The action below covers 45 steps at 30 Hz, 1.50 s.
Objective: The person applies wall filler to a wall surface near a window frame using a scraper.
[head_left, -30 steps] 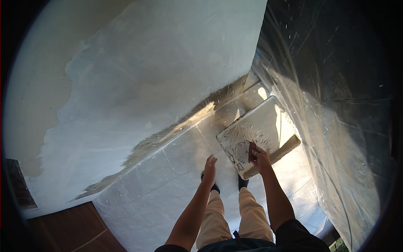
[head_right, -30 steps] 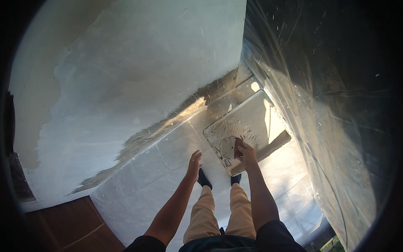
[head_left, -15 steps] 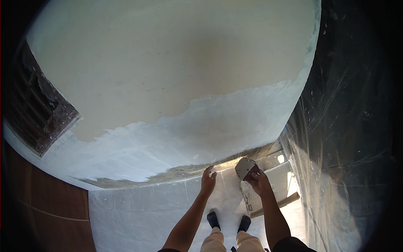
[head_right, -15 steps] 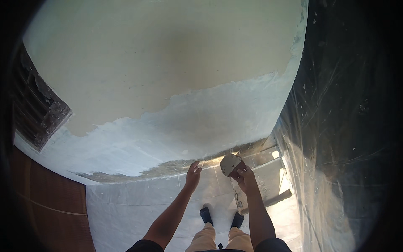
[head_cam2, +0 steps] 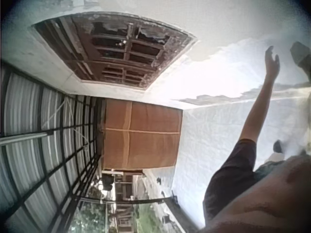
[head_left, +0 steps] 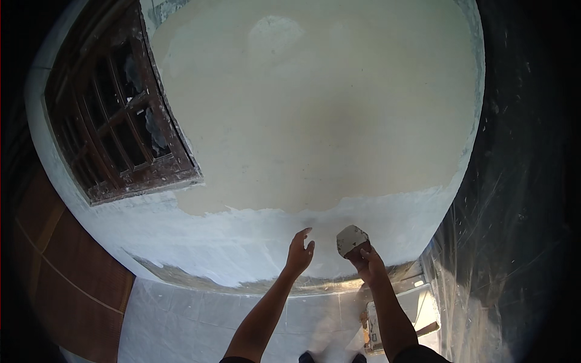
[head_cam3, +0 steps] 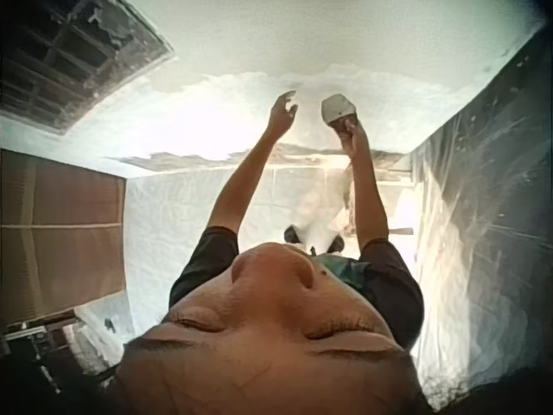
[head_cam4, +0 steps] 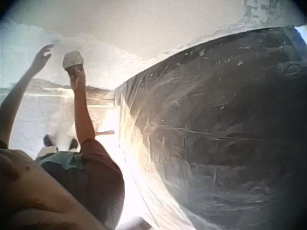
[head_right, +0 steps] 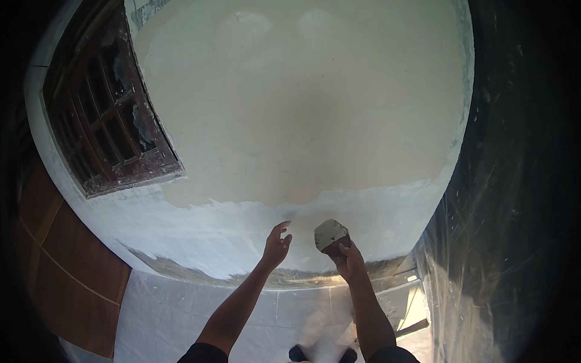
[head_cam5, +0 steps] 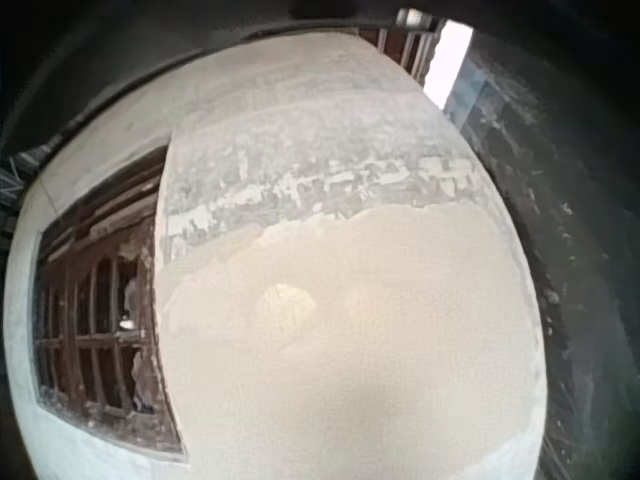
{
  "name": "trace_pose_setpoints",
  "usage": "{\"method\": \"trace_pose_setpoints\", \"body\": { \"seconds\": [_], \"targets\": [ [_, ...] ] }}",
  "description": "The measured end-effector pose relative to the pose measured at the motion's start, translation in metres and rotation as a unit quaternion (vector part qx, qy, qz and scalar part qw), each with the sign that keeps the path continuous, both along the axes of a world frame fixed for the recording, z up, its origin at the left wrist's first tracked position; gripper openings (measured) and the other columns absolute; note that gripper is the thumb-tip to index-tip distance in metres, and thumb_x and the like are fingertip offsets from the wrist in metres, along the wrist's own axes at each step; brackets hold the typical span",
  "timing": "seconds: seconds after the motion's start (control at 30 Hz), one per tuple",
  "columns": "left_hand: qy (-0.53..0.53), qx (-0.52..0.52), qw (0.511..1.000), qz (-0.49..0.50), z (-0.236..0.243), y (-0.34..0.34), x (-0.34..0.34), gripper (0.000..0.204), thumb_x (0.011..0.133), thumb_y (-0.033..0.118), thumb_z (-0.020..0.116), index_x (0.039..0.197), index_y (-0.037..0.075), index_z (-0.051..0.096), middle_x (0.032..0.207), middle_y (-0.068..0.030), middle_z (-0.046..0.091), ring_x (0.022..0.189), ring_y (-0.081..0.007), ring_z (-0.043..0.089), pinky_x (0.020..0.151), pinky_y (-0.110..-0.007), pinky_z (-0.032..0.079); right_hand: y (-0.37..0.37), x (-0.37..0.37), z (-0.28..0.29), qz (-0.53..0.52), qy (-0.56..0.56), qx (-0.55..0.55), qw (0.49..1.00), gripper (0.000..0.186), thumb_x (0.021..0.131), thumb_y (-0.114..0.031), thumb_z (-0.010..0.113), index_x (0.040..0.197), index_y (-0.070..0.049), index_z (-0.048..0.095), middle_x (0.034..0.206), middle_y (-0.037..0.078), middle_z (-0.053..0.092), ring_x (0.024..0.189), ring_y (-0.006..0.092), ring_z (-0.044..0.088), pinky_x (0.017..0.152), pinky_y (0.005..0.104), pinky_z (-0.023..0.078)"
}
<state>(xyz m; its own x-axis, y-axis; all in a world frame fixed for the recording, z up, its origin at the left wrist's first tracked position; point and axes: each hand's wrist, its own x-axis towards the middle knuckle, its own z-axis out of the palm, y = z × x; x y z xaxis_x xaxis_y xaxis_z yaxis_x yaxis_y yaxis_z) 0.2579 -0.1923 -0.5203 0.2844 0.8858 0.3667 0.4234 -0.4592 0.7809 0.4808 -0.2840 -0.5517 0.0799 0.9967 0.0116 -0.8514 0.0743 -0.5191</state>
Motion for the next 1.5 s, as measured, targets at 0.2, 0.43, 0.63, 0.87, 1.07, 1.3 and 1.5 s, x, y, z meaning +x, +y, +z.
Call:
{"method": "trace_pose_setpoints", "body": {
  "seconds": [0.2,0.43,0.63,0.87,1.07,1.3,1.5],
  "targets": [
    [0.005,0.098,0.995,-0.01,0.068,0.022,-0.051,0.045,0.09,0.005,0.058,0.134,0.009,0.046,0.133,-0.0119,0.053,0.119,-0.0274,0.054,0.089,-0.039,0.049,0.02,-0.054,0.065,-0.015,-0.02,0.017,1.0,0.044,0.096,0.0,0.041,0.139,0.0,0.035,0.135,0.018,0.048,0.122,0.0298,0.053,0.106,0.0448,0.044],
    [0.001,0.154,0.988,-0.006,0.119,0.027,-0.108,0.045,0.09,0.004,0.058,0.133,0.009,0.046,0.131,-0.0106,0.054,0.117,-0.0265,0.054,0.088,-0.038,0.047,0.035,-0.108,0.112,-0.022,-0.021,0.078,0.996,0.042,0.097,0.0,0.039,0.138,0.002,0.035,0.133,0.017,0.05,0.121,0.0288,0.054,0.105,0.0428,0.047],
    [0.025,0.218,0.976,0.01,0.14,0.03,-0.149,0.047,0.088,0.003,0.06,0.133,0.008,0.046,0.127,-0.0132,0.055,0.115,-0.0275,0.055,0.088,-0.039,0.047,0.049,-0.151,0.148,-0.012,-0.034,0.122,0.992,0.039,0.096,0.001,0.04,0.135,0.002,0.037,0.13,0.018,0.052,0.119,0.0282,0.056,0.104,0.0431,0.047],
    [0.032,0.271,0.961,0.053,0.164,0.041,-0.188,0.047,0.086,0.0,0.059,0.131,0.008,0.048,0.125,-0.0155,0.055,0.115,-0.0284,0.054,0.087,-0.039,0.047,0.081,-0.183,0.164,0.02,-0.027,0.155,0.987,0.039,0.096,0.001,0.042,0.134,0.001,0.038,0.129,0.016,0.053,0.117,0.0267,0.057,0.104,0.0434,0.047],
    [0.029,0.27,0.958,0.09,0.197,0.05,-0.215,0.044,0.083,-0.001,0.057,0.127,-0.001,0.052,0.125,-0.0197,0.055,0.118,-0.0366,0.05,0.102,-0.041,0.04,0.108,-0.21,0.191,0.04,-0.008,0.166,0.985,0.038,0.095,0.001,0.044,0.133,0.0,0.039,0.129,0.014,0.053,0.119,0.0258,0.055,0.105,0.0443,0.046],
    [0.018,0.298,0.948,0.109,0.216,0.075,-0.236,0.044,0.082,-0.001,0.056,0.126,-0.001,0.052,0.122,-0.0212,0.055,0.114,-0.0383,0.051,0.1,-0.043,0.04,0.14,-0.24,0.199,0.073,-0.012,0.184,0.98,0.038,0.095,0.0,0.046,0.132,0.0,0.039,0.128,0.013,0.054,0.12,0.0259,0.055,0.106,0.0457,0.044],
    [0.051,0.383,0.917,0.097,0.229,0.1,-0.253,0.043,0.078,-0.001,0.057,0.122,-0.001,0.055,0.119,-0.0208,0.057,0.109,-0.0382,0.051,0.097,-0.044,0.04,0.139,-0.251,0.213,0.01,-0.059,0.2,0.978,0.032,0.096,-0.001,0.045,0.128,0.002,0.042,0.123,0.014,0.057,0.112,0.0241,0.06,0.1,0.0413,0.05]
  ]
}}
